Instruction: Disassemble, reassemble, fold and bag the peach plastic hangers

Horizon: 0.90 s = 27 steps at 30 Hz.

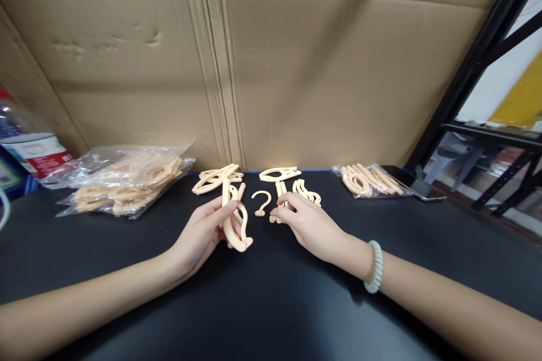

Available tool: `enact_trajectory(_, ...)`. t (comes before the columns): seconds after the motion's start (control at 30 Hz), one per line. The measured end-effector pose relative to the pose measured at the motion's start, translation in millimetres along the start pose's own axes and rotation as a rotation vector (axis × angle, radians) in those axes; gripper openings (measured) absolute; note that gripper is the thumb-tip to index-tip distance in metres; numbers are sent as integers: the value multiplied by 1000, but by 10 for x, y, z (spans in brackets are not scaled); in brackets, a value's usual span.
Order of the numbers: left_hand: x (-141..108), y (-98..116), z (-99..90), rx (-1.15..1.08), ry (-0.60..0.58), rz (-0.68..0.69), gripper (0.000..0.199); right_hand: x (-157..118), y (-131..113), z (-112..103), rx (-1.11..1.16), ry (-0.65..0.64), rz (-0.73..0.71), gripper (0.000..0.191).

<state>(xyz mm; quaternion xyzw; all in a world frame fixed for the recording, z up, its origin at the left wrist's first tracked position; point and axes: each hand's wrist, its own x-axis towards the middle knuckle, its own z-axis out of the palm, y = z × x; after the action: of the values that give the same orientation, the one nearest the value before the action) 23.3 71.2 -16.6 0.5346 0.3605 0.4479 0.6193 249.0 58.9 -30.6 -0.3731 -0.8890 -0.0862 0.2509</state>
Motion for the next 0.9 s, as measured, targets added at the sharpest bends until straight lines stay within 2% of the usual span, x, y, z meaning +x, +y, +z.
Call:
enact_trajectory(0.17,-8,-9,0,-1,-9,8,22,14,-2,-29,-15,-63,-87,38)
enact_trajectory(0.37,-3,-1,1,33,-26,12,24,7,36,-22,-11,-90,-43,42)
enact_trajectory(0.43,-13,4,11,55,-43,22,25,-4,16,-19,-27,-67,-45,43)
enact_trajectory(0.5,-29,8,26,92,-71,37,26,-14,-43,-27,-35,8,-62,44)
enact_trajectory(0.6,-48,10,43,170,-138,53,28,-11,-195,-67,-53,131,-198,45)
enact_trajectory(0.73,-54,0,45,263,-179,100,31,26,-370,-135,-121,78,-458,33)
enact_trajectory(0.9,-55,-14,46,325,-178,109,31,39,-373,-133,-137,69,-428,32)
